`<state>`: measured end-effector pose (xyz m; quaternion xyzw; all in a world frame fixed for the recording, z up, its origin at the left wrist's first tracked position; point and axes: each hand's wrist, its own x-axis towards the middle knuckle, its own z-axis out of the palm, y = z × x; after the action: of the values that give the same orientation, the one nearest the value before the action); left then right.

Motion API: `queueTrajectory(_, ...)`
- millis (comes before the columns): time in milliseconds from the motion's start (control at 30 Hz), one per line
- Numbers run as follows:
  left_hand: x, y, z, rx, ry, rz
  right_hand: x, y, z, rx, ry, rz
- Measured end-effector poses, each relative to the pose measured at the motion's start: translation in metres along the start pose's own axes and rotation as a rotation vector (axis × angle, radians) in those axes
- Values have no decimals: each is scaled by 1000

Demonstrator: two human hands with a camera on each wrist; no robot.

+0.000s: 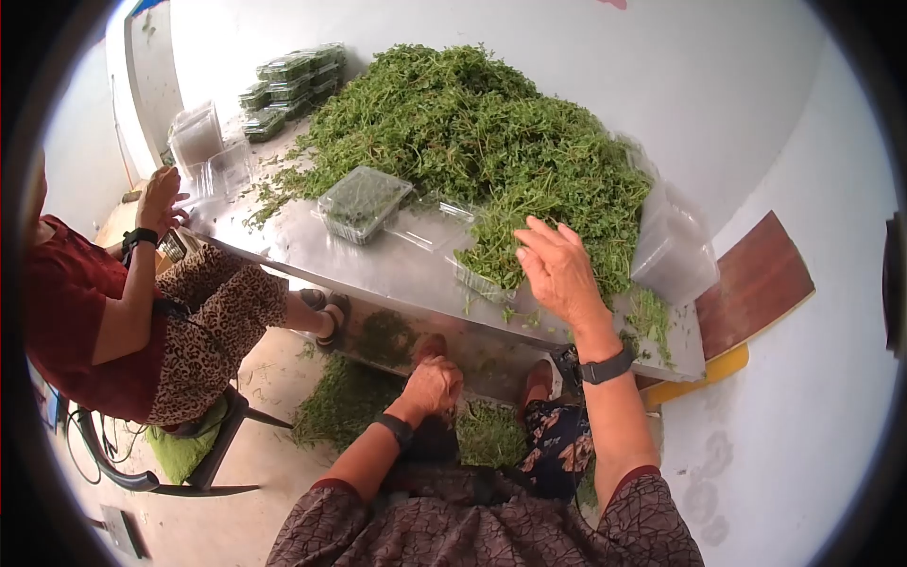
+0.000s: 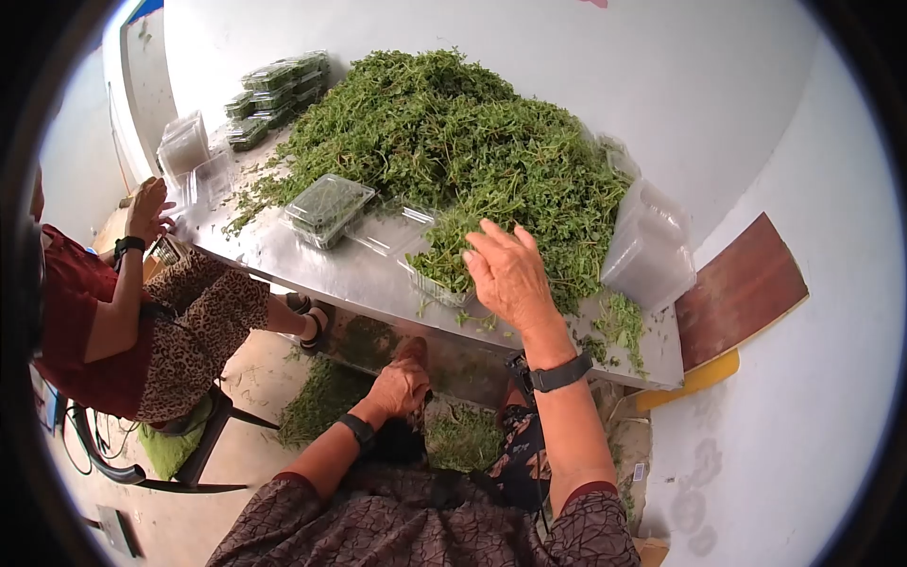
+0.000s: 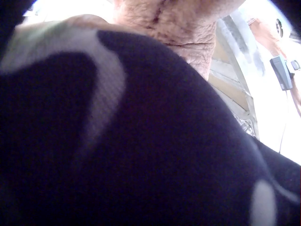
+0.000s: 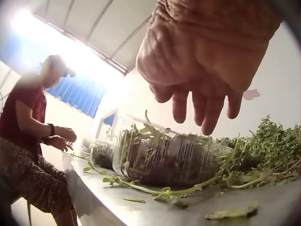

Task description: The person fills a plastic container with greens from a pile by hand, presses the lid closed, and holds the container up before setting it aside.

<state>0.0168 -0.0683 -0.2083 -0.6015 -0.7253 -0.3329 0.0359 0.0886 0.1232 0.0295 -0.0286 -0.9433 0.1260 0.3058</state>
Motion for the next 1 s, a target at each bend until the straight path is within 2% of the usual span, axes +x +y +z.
queueTrajectory(67,0,2,-3,-1,8,-12,-10,1,-5,46,138,38)
queueTrajectory(100,0,4,-6,-2,8,-13,-15,2,-7,73,103,86)
queueTrajectory(267,0,5,-11,-35,-18,-31,-45,-23,2,60,104,89)
queueTrajectory(367,-1,1,-10,-95,-4,-44,-53,-37,11,-113,137,-13)
queueTrajectory(467,2,-1,-17,-237,-20,-65,-54,-41,17,-162,120,-12)
queueTrajectory(500,3,-1,-22,-231,-22,-59,-53,-40,20,-150,165,-25)
queueTrajectory(567,3,4,-35,-278,-46,-174,-54,-30,20,-168,180,-22)
queueTrajectory(600,3,6,-42,-275,-45,-176,-54,-26,18,-183,189,-19)
queueTrajectory(733,3,15,-82,-381,70,-202,-62,-6,8,-109,266,37)
queueTrajectory(800,-3,18,-91,-491,142,-438,-68,6,7,-115,237,84)
queueTrajectory(833,-4,22,-95,-559,194,-464,-69,11,9,-69,247,131)
queueTrajectory(867,-5,24,-97,-559,187,-473,-70,15,9,-24,258,178)
queueTrajectory(933,-5,26,-97,-756,316,-490,-72,20,7,-2,225,195)
queueTrajectory(1000,0,26,-96,-858,354,-477,-74,23,6,72,245,252)
